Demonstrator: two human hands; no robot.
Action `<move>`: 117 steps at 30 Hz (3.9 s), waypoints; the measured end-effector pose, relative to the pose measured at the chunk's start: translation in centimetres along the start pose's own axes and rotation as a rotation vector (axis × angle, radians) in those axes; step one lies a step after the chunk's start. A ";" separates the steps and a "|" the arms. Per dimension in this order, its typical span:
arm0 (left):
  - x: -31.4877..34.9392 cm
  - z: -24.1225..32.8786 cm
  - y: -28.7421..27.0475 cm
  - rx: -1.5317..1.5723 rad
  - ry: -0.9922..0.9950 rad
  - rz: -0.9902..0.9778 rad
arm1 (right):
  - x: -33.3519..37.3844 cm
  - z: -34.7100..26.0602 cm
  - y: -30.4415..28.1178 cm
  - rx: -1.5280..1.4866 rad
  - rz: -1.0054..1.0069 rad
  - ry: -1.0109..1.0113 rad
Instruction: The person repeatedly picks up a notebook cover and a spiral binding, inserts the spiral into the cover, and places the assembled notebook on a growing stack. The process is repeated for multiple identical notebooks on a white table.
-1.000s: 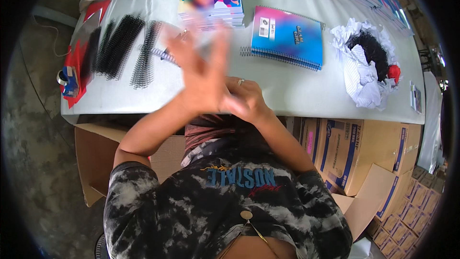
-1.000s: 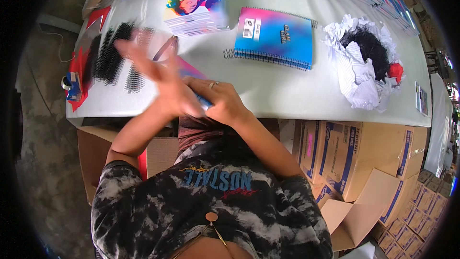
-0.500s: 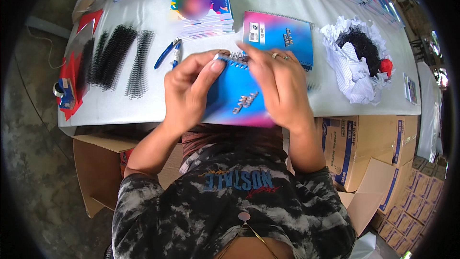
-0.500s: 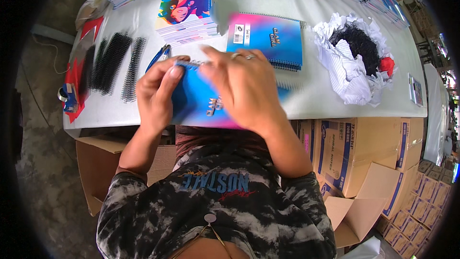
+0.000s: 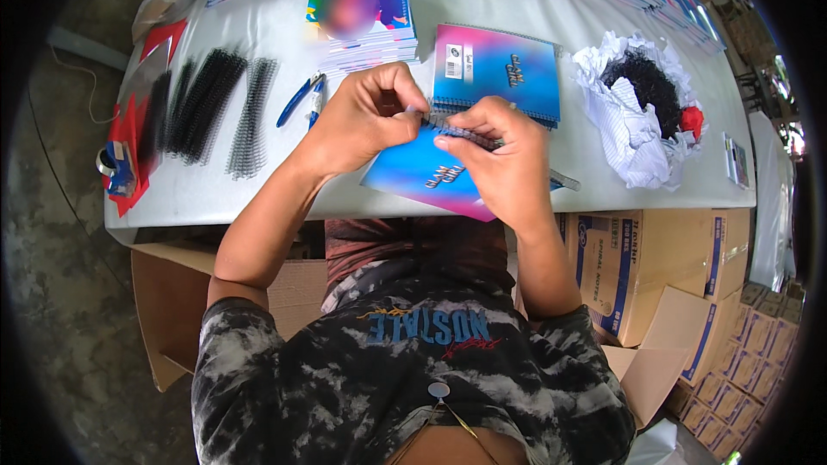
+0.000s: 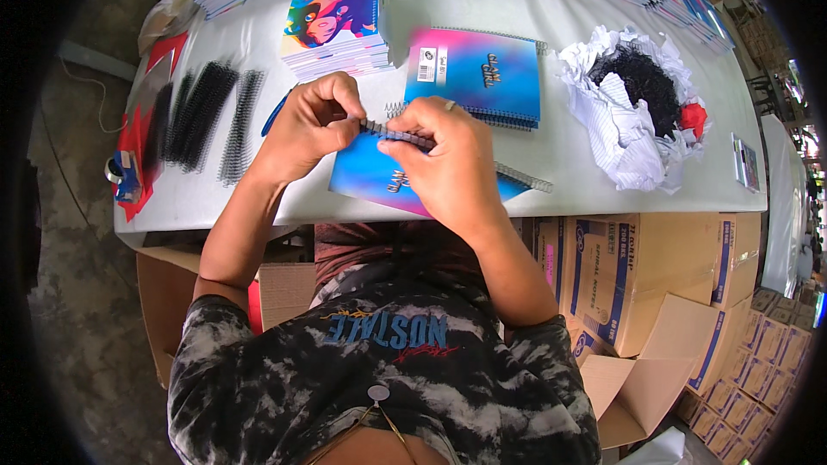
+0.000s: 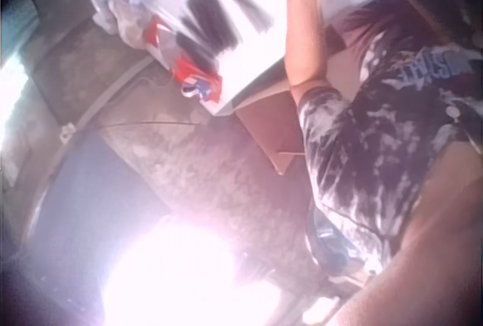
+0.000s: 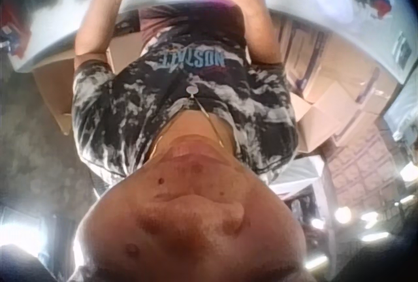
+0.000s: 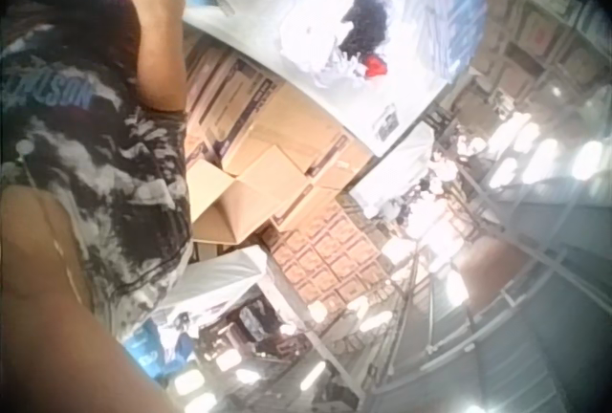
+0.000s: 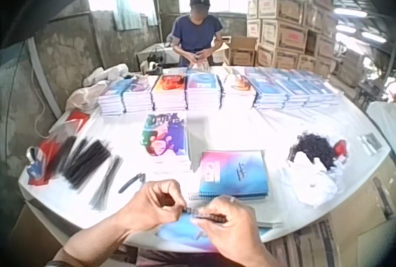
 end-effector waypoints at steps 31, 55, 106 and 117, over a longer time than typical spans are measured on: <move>-3.7 -2.9 -7.6 -1.568 -0.100 0.679 | 2.0 15.4 -10.8 0.274 0.824 -0.021; -3.4 -2.0 -12.8 -1.205 -0.237 0.163 | 1.8 11.4 7.1 -0.377 -0.139 0.107; 14.2 -3.8 -24.3 -1.309 -0.829 0.845 | 1.3 6.4 2.4 -0.309 -0.228 -0.137; 9.9 -0.3 -11.0 -0.296 -0.294 0.334 | -0.6 7.1 1.8 -0.206 -0.111 -0.096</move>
Point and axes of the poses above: each hand's wrist, its own x-axis away from the middle knuckle, its own y-axis out of the palm, z = x × y, the point moved 7 cm from there along -x, towards the middle knuckle, and after that the axes turned 11 degrees about -z, right-handed, at the moved point
